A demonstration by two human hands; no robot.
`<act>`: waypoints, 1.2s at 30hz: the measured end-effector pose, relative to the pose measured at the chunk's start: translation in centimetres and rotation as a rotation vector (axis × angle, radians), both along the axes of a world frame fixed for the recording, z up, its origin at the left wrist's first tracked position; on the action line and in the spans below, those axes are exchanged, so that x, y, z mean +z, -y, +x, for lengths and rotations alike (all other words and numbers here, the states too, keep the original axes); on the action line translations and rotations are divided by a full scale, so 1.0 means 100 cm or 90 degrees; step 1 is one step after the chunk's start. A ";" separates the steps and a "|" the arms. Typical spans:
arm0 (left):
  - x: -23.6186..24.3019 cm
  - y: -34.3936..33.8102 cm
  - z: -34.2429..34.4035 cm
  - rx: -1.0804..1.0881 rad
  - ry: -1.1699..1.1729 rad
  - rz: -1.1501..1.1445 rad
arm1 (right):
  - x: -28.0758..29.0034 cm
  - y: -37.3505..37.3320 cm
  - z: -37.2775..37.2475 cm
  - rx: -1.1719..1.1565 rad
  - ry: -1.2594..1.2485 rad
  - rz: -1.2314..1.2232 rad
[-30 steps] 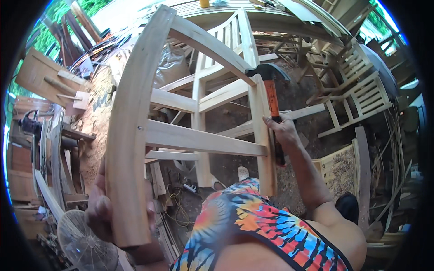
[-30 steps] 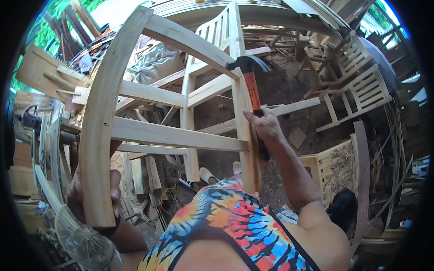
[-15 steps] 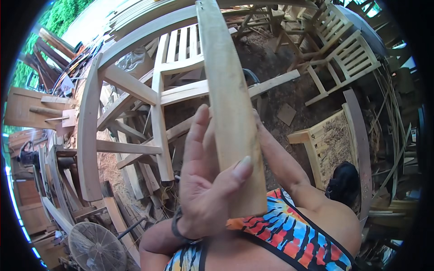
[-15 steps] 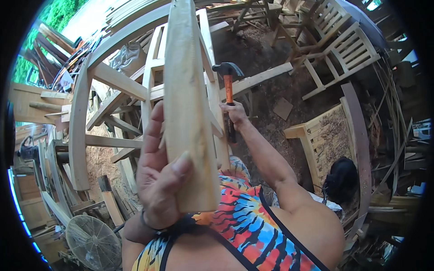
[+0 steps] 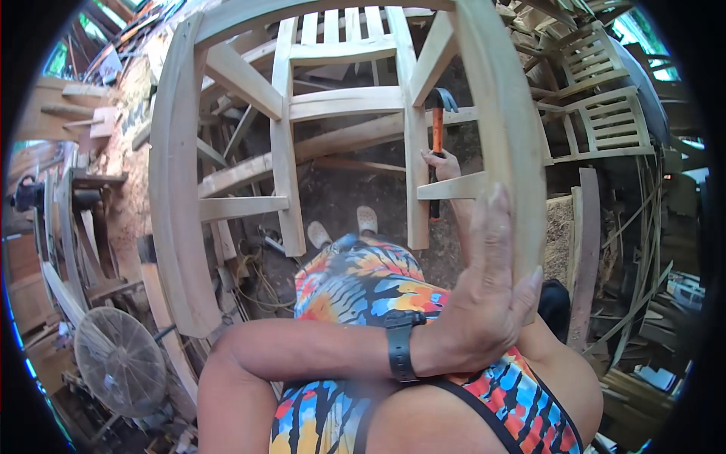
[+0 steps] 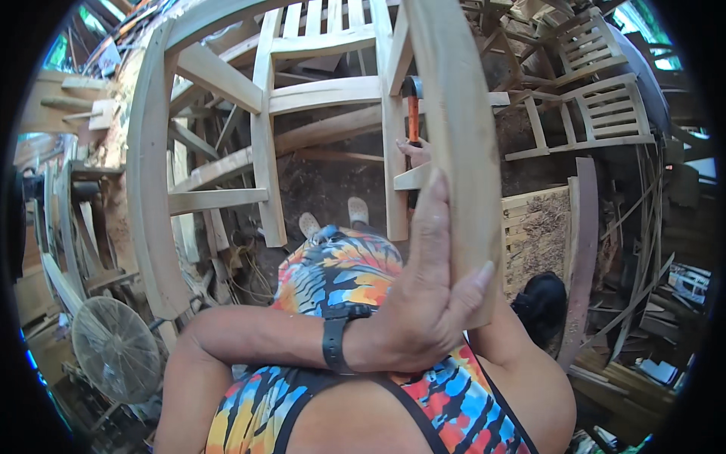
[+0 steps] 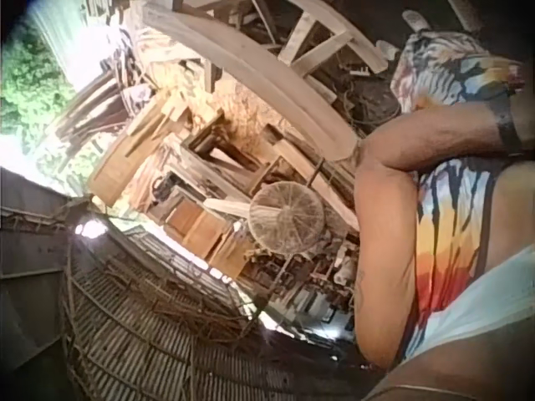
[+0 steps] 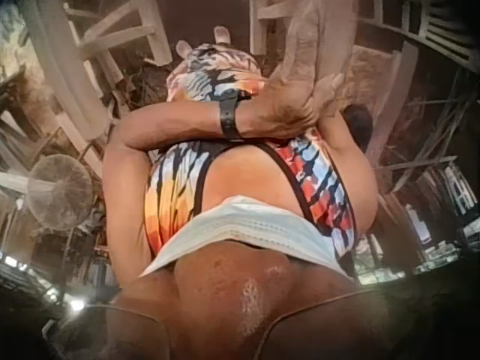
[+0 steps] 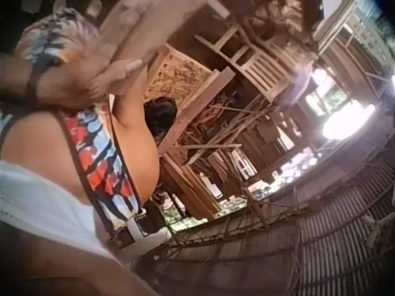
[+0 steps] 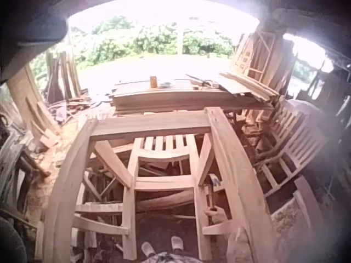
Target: The person hammers nails into the joints of a wooden chair frame using a hammer. They then use an angle grinder to sand the backrest slats of the chair and wipe the surface by hand.
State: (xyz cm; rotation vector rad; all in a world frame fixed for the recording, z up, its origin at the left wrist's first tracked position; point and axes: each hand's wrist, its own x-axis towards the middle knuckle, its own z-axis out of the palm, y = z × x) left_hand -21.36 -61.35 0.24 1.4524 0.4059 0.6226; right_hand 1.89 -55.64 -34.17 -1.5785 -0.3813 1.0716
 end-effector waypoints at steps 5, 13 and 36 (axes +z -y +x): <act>-0.015 0.016 0.008 -0.010 0.056 0.046 | -0.008 0.005 0.010 0.028 0.053 -0.022; -0.026 0.005 0.000 -0.167 0.078 0.058 | -0.006 0.009 0.013 0.044 0.110 -0.026; -0.062 -0.007 0.013 0.024 -0.060 -0.001 | 0.179 0.113 0.082 0.045 0.235 -0.054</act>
